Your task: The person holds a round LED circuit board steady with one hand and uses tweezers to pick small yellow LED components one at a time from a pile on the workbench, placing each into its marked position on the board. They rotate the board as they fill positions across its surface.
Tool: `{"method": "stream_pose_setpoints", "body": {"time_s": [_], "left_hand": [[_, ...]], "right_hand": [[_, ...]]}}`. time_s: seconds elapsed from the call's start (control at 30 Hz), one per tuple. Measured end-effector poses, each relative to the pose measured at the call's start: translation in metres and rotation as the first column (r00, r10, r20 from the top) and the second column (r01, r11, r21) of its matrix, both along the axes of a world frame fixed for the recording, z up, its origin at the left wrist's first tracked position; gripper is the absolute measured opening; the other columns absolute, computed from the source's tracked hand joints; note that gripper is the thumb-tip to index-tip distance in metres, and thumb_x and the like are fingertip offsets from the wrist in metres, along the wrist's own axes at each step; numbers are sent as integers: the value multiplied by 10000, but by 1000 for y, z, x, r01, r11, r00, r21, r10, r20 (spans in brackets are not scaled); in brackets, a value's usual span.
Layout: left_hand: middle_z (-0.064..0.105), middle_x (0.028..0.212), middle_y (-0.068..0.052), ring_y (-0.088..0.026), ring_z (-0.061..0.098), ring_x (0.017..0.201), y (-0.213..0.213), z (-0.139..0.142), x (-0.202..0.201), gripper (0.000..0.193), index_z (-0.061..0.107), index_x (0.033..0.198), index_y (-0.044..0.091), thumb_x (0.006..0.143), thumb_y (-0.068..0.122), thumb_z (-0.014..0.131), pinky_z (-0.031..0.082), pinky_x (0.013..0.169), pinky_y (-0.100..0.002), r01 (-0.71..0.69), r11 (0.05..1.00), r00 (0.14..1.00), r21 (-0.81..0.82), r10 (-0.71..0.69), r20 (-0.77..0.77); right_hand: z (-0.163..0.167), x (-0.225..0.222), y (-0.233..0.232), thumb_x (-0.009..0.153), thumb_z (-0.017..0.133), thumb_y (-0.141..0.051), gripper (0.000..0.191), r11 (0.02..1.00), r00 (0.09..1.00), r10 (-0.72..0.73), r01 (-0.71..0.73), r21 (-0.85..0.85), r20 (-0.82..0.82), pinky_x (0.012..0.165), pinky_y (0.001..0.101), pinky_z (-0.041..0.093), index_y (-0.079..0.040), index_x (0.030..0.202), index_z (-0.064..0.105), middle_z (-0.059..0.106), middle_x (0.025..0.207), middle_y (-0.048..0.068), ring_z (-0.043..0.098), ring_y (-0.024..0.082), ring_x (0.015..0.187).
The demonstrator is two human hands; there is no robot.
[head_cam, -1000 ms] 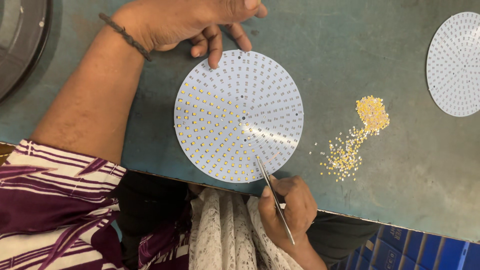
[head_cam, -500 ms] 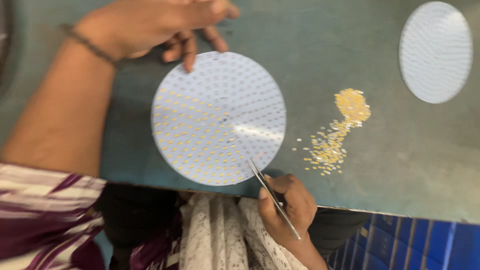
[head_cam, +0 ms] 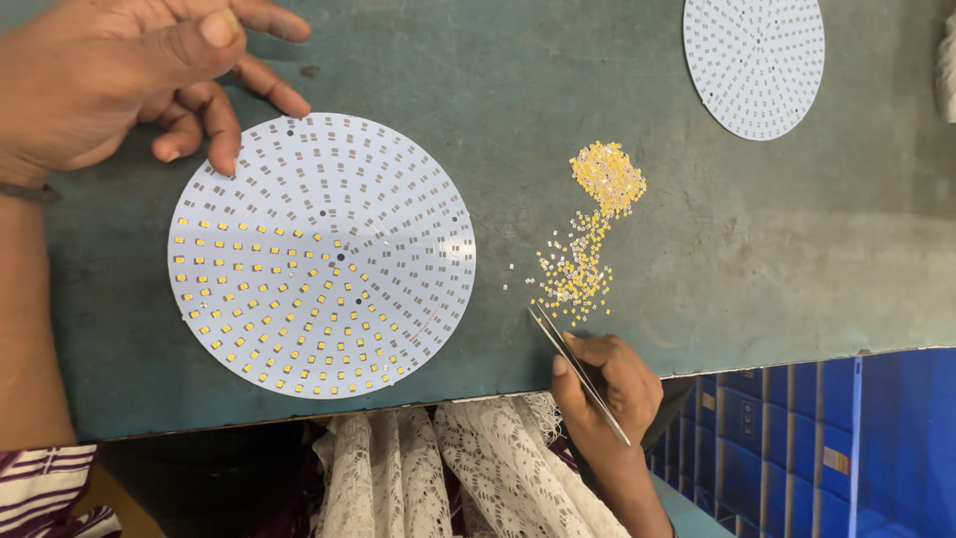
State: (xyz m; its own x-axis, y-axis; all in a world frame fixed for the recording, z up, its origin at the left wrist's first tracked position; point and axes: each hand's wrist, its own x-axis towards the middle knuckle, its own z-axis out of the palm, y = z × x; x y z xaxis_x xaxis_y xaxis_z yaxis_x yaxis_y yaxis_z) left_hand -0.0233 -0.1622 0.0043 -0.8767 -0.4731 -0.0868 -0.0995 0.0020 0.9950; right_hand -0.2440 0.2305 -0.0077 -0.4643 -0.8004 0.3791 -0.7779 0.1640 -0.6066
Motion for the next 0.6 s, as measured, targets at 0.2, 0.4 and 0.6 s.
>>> {"method": "stream_pose_setpoints", "body": {"time_s": [0.2, 0.4, 0.6], "left_hand": [[707, 1066, -305, -169, 680, 565, 2, 1, 1, 694, 541, 1414, -67, 1038, 517, 527, 415, 380, -177, -19, 998, 1000, -55, 20, 15], [719, 1059, -275, -161, 676, 555, 4, 5, 0, 725, 549, 1410, -56, 1023, 558, 535, 411, 373, -178, -9, 991, 1000, -132, 12, 20], [750, 1105, -145, -93, 667, 584, 2, 9, -7, 693, 559, 1404, -1, 996, 560, 576, 417, 395, -174, 62, 996, 998, -68, -63, -24]], "right_hand": [[3, 1, -2, 847, 774, -32, 147, 997, 998, -61, 62, 39, -20, 614, 249, 511, 30, 875, 644, 735, 858, 134, 692, 159, 677], [4, 2, -4, 857, 774, -36, 150, 999, 998, -18, 19, 31, -53, 602, 272, 488, 33, 891, 645, 709, 834, 131, 656, 175, 655], [-4, 29, -17, 853, 745, -18, 157, 990, 990, 133, -134, -35, -48, 582, 307, 479, 5, 847, 589, 640, 755, 119, 619, 216, 615]]}}
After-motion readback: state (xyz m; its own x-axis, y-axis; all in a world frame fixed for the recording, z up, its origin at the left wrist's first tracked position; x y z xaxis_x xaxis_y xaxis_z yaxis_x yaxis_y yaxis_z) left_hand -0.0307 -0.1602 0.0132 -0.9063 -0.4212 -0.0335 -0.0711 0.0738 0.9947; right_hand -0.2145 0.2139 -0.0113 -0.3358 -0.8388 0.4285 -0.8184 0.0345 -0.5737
